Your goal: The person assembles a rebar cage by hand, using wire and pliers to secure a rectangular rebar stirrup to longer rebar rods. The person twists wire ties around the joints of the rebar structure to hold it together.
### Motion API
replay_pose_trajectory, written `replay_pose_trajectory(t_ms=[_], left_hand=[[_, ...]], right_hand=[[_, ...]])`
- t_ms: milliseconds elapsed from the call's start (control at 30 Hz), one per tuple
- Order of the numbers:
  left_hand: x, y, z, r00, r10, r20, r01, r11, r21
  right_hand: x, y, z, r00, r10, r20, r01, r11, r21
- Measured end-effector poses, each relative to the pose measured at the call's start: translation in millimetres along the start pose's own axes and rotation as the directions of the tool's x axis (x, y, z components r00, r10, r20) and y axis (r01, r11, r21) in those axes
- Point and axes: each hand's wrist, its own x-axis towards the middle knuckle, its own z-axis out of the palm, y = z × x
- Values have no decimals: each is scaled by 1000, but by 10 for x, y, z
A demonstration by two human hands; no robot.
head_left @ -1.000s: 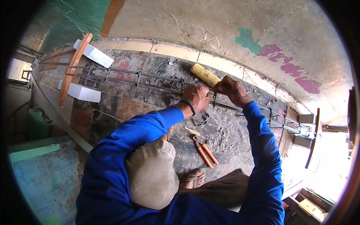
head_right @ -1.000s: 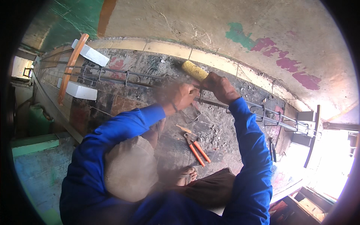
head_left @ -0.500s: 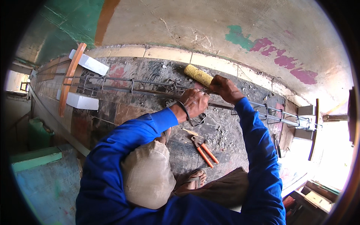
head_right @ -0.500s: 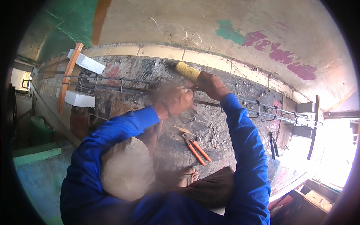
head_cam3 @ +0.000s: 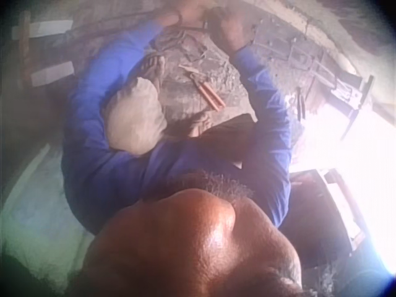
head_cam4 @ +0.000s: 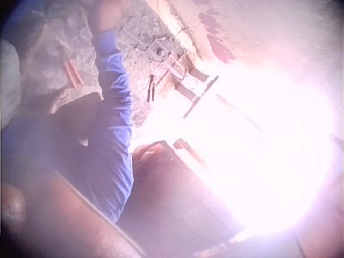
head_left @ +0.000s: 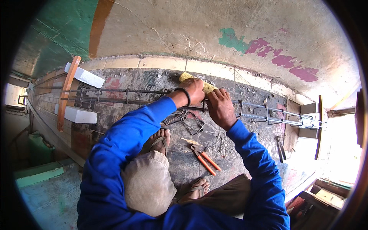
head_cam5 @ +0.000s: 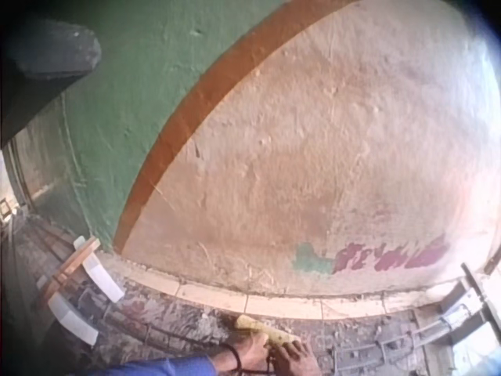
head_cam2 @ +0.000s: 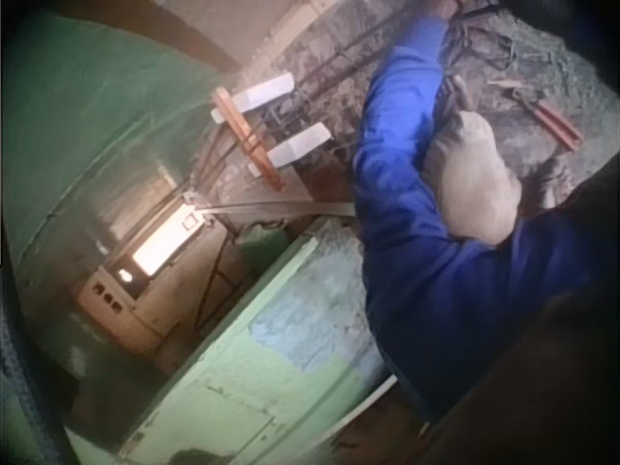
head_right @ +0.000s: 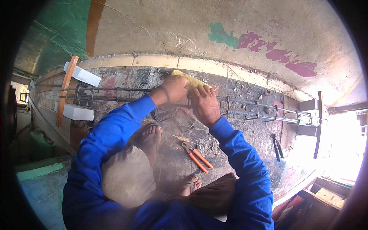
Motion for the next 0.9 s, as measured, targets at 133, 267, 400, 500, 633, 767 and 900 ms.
replay_pose_trajectory(t_ms=[133, 267, 400, 500, 633, 767, 900], left_hand=[[-161, 15, 160, 961, 115, -251, -148, 982, -116], [-565, -60, 400, 757, 314, -573, -351, 935, 49], [-642, 29, 498, 695, 254, -673, -334, 943, 11], [-618, 38, 550, 684, 185, -706, -341, 936, -85], [-547, 66, 532, 681, 131, -720, -332, 932, -145], [-472, 75, 595, 700, 78, -710, -262, 953, -153], [-429, 41, 607, 702, 89, -707, -226, 969, -102]], right_hand=[[-86, 97, 25, 999, -22, -29, 21, 999, -30], [-121, -51, -24, 993, 117, -32, -115, 992, 61], [-171, -122, -3, 982, 185, -42, -180, 978, 102], [-87, -114, -14, 986, 159, 41, -164, 972, 169], [141, -66, -204, 978, 89, 187, -118, 982, 147], [264, -151, -273, 973, -50, 224, 60, 997, -39], [393, -206, -334, 951, -102, 291, 119, 992, -39]])
